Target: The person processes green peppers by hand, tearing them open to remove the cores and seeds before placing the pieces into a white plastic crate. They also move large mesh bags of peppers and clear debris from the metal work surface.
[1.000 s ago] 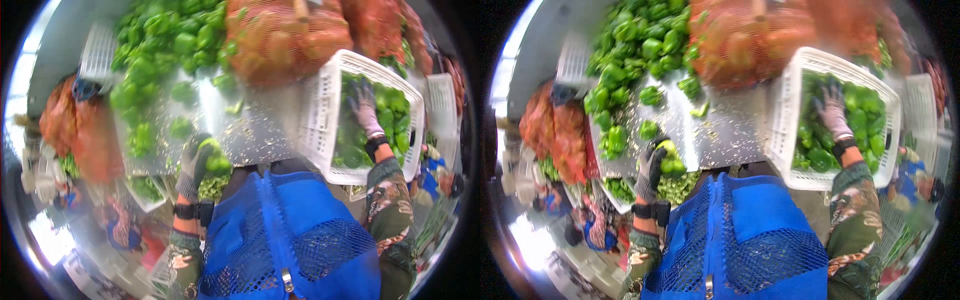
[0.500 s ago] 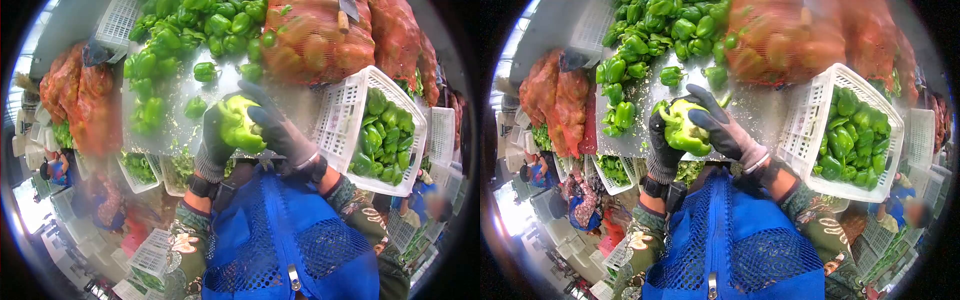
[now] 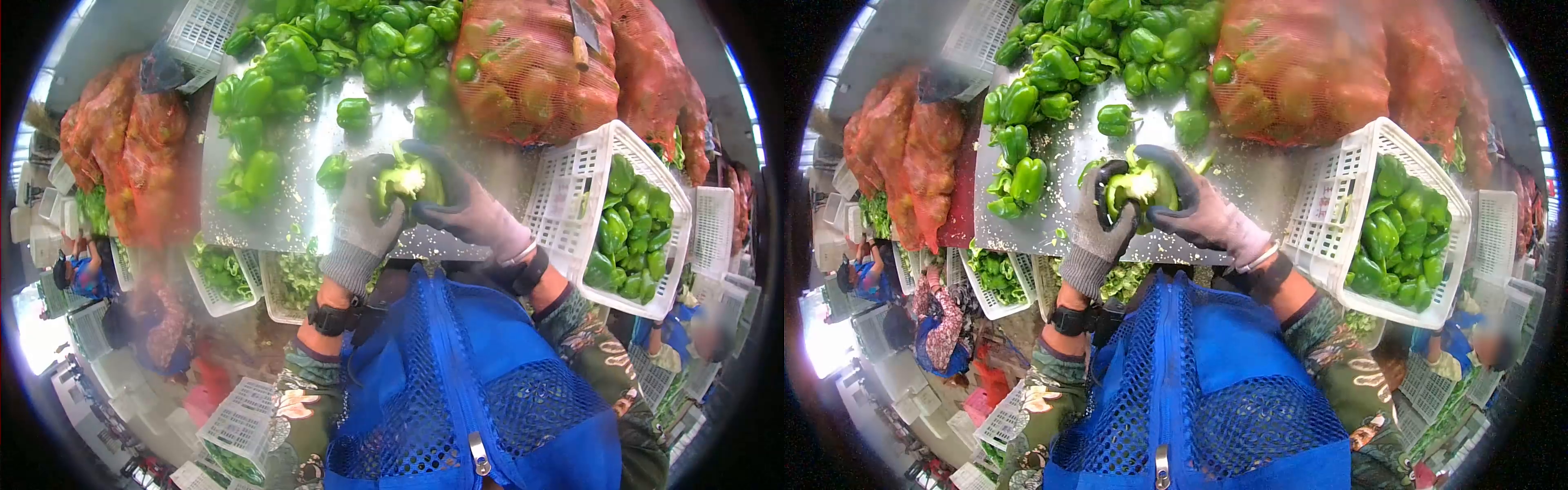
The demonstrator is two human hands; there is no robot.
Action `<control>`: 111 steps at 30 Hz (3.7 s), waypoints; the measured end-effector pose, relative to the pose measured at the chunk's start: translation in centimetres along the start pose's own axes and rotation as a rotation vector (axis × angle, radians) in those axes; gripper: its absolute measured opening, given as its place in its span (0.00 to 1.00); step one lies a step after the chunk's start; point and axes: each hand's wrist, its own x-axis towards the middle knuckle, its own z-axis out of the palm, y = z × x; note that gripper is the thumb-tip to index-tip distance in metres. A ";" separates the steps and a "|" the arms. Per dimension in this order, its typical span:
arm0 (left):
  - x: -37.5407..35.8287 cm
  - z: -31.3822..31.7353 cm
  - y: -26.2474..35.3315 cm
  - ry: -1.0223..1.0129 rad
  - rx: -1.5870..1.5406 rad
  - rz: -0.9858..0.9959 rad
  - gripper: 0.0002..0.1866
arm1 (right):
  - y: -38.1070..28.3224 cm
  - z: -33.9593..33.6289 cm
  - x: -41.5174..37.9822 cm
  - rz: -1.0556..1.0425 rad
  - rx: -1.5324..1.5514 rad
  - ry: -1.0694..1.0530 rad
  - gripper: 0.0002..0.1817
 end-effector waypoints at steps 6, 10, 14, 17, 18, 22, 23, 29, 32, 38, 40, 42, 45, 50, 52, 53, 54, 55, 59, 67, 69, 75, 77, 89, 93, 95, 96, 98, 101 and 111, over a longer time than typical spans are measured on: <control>0.2 -0.8 1.4 -0.139 0.499 0.037 0.26 | 1.3 0.0 0.5 -0.056 -0.527 0.012 0.32; 0.4 -0.5 0.4 -0.032 0.449 0.134 0.22 | 0.8 -0.2 0.8 -0.072 -0.561 0.066 0.29; 1.0 0.4 0.8 0.086 0.383 0.126 0.21 | -0.1 0.0 0.8 -0.047 -0.618 0.223 0.23; 2.3 1.2 1.3 0.130 0.388 0.028 0.16 | -0.6 0.6 1.0 0.126 -0.638 0.302 0.17; 2.8 1.5 1.2 0.138 0.390 0.009 0.15 | 0.5 0.1 1.1 0.045 -0.609 0.329 0.17; 3.7 1.3 0.5 0.146 0.249 0.171 0.14 | 2.0 -1.7 0.7 0.006 -0.385 0.308 0.26; 3.6 1.3 1.0 0.193 0.339 0.269 0.15 | 2.2 -1.9 0.5 -0.005 -0.335 0.313 0.28; 3.4 1.8 2.4 -0.052 0.210 0.294 0.15 | 1.0 -3.2 -0.8 -0.132 -0.179 0.160 0.31; 3.7 2.3 1.6 -0.169 -0.044 0.113 0.17 | -1.1 -3.6 -1.1 0.040 -0.298 0.116 0.30; 3.0 2.6 0.9 -0.252 -0.381 -0.253 0.18 | 0.1 -2.6 -1.3 -0.004 -0.313 0.139 0.27; 2.2 3.0 -0.8 -0.227 -0.489 -0.325 0.19 | -2.1 -2.4 -1.0 0.111 -0.209 0.024 0.25; 1.5 3.5 -0.5 -0.209 -0.616 -0.343 0.20 | -2.3 -2.0 -0.3 0.105 -0.179 -0.059 0.23; -0.3 4.3 -2.2 -0.052 -0.406 -0.413 0.16 | -1.1 -0.2 0.6 0.008 -0.137 -0.094 0.20; -1.0 1.9 -3.7 -0.114 -0.396 -0.385 0.14 | 0.7 2.5 1.7 -0.070 -0.353 -0.074 0.19; -2.3 1.9 -4.1 0.041 -0.244 -0.386 0.13 | 1.6 4.2 2.4 -0.107 -0.468 -0.135 0.19; -2.9 3.1 -6.6 0.047 -0.457 -0.460 0.12 | 2.0 4.9 2.6 -0.037 -0.437 -0.157 0.20; -3.6 4.3 -9.0 0.055 -0.677 -0.515 0.11 | 2.4 5.8 2.7 0.034 -0.414 -0.174 0.20; -4.2 4.0 -8.9 0.109 -0.821 -0.627 0.10 | 2.9 7.0 2.8 0.029 -0.299 -0.103 0.20; -8.2 6.5 -12.2 0.163 -0.828 -0.675 0.10 | 3.4 9.6 4.3 0.021 -0.138 -0.157 0.22; -10.2 2.4 -10.6 0.317 -0.873 -0.738 0.12 | 1.5 11.1 4.9 -0.034 -0.264 -0.346 0.35; -10.0 0.1 -8.0 0.260 -0.665 -0.586 0.15 | 0.7 8.5 3.0 0.112 0.045 -0.090 0.31; -2.5 3.5 -3.8 0.223 -0.738 -0.244 0.17 | -2.3 3.5 -3.5 0.326 0.679 -0.020 0.37; -0.6 4.1 -1.5 0.141 -0.104 0.069 0.19 | -2.6 1.2 -4.4 0.273 0.709 0.108 0.38; 2.9 7.7 -2.8 -0.131 -0.221 -0.258 0.13 | -8.5 -12.8 -9.7 -0.235 -0.221 0.599 0.41; 1.2 7.3 -2.8 -0.157 -0.315 -0.389 0.14 | -8.2 -21.2 -18.2 -0.048 -0.198 0.966 0.40; 0.2 7.2 -3.7 -0.088 -0.314 -0.506 0.17 | -6.7 -25.8 -22.0 0.053 -0.399 1.003 0.39; -0.7 6.9 -4.5 -0.035 -0.306 -0.569 0.19 | -4.7 -28.2 -23.2 0.148 -0.735 0.960 0.39; -1.0 6.9 -11.2 -0.174 -0.404 -0.601 0.16 | 2.1 -33.1 -25.6 0.308 -1.123 0.813 0.40; -2.4 6.6 -8.5 -0.153 -0.214 -0.559 0.15 | 6.9 -34.9 -26.1 0.543 -1.527 0.650 0.40; 1.7 7.3 -8.3 -0.211 0.376 -0.484 0.20 | 10.1 -35.8 -26.3 0.532 -1.801 0.639 0.31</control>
